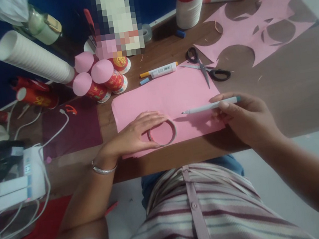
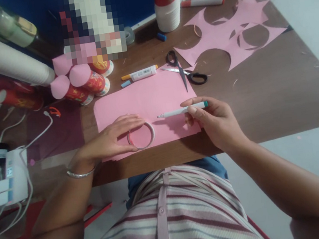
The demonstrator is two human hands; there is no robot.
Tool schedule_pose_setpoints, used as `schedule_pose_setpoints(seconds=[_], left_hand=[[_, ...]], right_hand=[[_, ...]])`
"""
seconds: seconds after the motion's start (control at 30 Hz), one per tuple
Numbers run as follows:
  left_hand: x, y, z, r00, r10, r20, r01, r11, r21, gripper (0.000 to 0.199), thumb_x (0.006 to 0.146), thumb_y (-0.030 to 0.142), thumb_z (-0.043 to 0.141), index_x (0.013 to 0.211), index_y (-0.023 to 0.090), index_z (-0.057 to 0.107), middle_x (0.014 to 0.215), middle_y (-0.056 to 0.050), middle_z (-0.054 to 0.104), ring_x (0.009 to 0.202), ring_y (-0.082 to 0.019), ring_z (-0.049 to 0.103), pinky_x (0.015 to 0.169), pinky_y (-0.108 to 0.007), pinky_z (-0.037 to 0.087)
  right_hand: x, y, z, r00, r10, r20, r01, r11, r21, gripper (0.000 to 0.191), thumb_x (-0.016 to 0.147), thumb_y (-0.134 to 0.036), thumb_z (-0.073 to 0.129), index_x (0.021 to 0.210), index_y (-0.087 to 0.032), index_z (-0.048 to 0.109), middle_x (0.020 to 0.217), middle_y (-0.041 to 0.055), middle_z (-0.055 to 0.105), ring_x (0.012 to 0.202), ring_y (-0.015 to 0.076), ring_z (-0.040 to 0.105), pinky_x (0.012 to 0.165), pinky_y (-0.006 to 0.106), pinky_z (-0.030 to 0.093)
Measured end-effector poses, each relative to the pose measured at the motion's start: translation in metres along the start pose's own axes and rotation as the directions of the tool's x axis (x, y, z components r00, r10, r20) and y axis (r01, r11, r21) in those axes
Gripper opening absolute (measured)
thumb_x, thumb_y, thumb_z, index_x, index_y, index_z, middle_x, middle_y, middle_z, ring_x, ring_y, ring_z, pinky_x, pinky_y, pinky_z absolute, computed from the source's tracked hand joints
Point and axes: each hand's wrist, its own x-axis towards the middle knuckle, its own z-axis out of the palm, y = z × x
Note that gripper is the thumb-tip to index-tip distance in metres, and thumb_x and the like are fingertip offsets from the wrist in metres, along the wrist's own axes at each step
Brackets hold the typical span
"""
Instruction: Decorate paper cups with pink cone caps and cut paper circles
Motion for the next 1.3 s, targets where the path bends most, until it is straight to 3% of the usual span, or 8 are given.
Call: schedule_pose_setpoints(seconds=[0.17, 0.27, 0.33, 0.4, 0.5, 0.63, 0.87, 1.3], left_hand=[[0.0, -0.007, 0.002, 0.999, 0.025, 0.019, -0.025, 0.999, -0.029, 0.079, 0.083, 0.041, 0.081, 0.154, 0.032, 0.048, 0.151, -0.012, 0.058, 0.146, -0.03, 0.046, 0.123, -0.056, 0.035], [0.001, -0.01, 0.003, 0.999, 0.028, 0.025, -0.026, 0.999, -0.045, 0.077, 0.083, 0.04, 0.082, 0.153, 0.03, 0.05, 0.151, -0.012, 0.058, 0.147, -0.03, 0.046, 0.124, -0.055, 0.034], [0.002, -0.012, 0.004, 0.999, 0.036, 0.027, -0.034, 0.998, -0.051, 0.077, 0.082, 0.039, 0.083, 0.152, 0.03, 0.051, 0.15, -0.012, 0.059, 0.147, -0.03, 0.046, 0.124, -0.055, 0.033], [0.002, -0.014, 0.004, 0.998, 0.053, 0.029, -0.051, 0.997, -0.056, 0.077, 0.081, 0.039, 0.083, 0.151, 0.03, 0.052, 0.15, -0.012, 0.06, 0.147, -0.03, 0.046, 0.125, -0.054, 0.032], [0.003, -0.015, 0.005, 0.997, 0.076, 0.03, -0.074, 0.995, -0.061, 0.076, 0.082, 0.038, 0.083, 0.151, 0.03, 0.052, 0.15, -0.011, 0.059, 0.147, -0.03, 0.046, 0.125, -0.054, 0.031], [0.003, -0.013, 0.005, 0.997, 0.059, 0.041, -0.057, 0.997, -0.058, 0.076, 0.082, 0.039, 0.083, 0.15, 0.03, 0.053, 0.152, -0.01, 0.058, 0.148, -0.03, 0.044, 0.126, -0.053, 0.029], [0.002, -0.008, 0.004, 0.998, 0.038, 0.053, -0.036, 0.998, -0.052, 0.076, 0.081, 0.036, 0.084, 0.15, 0.028, 0.053, 0.153, -0.01, 0.056, 0.149, -0.029, 0.043, 0.126, -0.052, 0.026], [0.002, -0.005, 0.005, 0.998, 0.031, 0.058, -0.031, 0.999, 0.007, 0.07, 0.086, 0.037, 0.078, 0.15, 0.026, 0.053, 0.154, -0.011, 0.055, 0.15, -0.028, 0.041, 0.128, -0.052, 0.022]], right_hand=[[-0.01, 0.001, -0.001, 0.996, -0.085, 0.034, 0.088, 0.991, -0.097, 0.014, 0.092, -0.035, 0.074, 0.099, -0.023, 0.077, 0.07, -0.0019, 0.069, 0.062, 0.0122, 0.065, 0.06, 0.023, 0.056], [-0.028, -0.005, 0.002, 0.957, -0.244, 0.16, 0.282, 0.913, -0.295, 0.013, 0.095, -0.026, 0.07, 0.108, -0.026, 0.074, 0.075, -0.002, 0.071, 0.065, 0.0141, 0.067, 0.059, 0.025, 0.055], [-0.043, -0.009, 0.009, 0.854, -0.39, 0.345, 0.512, 0.75, -0.418, 0.017, 0.093, -0.018, 0.069, 0.109, -0.024, 0.072, 0.084, 0.0009, 0.075, 0.07, 0.016, 0.07, 0.062, 0.026, 0.055], [-0.055, -0.01, 0.019, 0.68, -0.489, 0.547, 0.723, 0.57, -0.389, 0.022, 0.093, -0.012, 0.064, 0.113, -0.017, 0.069, 0.092, 0.0072, 0.076, 0.08, 0.0194, 0.073, 0.067, 0.029, 0.058], [-0.066, -0.005, 0.035, 0.452, -0.557, 0.696, 0.887, 0.359, -0.289, 0.026, 0.09, -0.006, 0.062, 0.116, -0.006, 0.065, 0.087, 0.0118, 0.073, 0.08, 0.0217, 0.071, 0.065, 0.033, 0.058], [-0.071, 0.007, 0.051, 0.335, -0.539, 0.773, 0.942, 0.206, -0.264, 0.02, 0.092, -0.006, 0.059, 0.111, -0.005, 0.066, 0.085, 0.0118, 0.072, 0.081, 0.0216, 0.07, 0.064, 0.033, 0.057], [-0.073, 0.016, 0.061, 0.268, -0.504, 0.821, 0.961, 0.079, -0.265, 0.02, 0.097, -0.009, 0.053, 0.112, -0.006, 0.065, 0.086, 0.0103, 0.073, 0.079, 0.0202, 0.069, 0.068, 0.033, 0.059], [-0.079, 0.019, 0.051, 0.312, -0.489, 0.815, 0.944, 0.059, -0.326, 0.022, 0.094, -0.008, 0.056, 0.115, -0.005, 0.065, 0.088, 0.0109, 0.074, 0.078, 0.0206, 0.07, 0.066, 0.033, 0.057]])
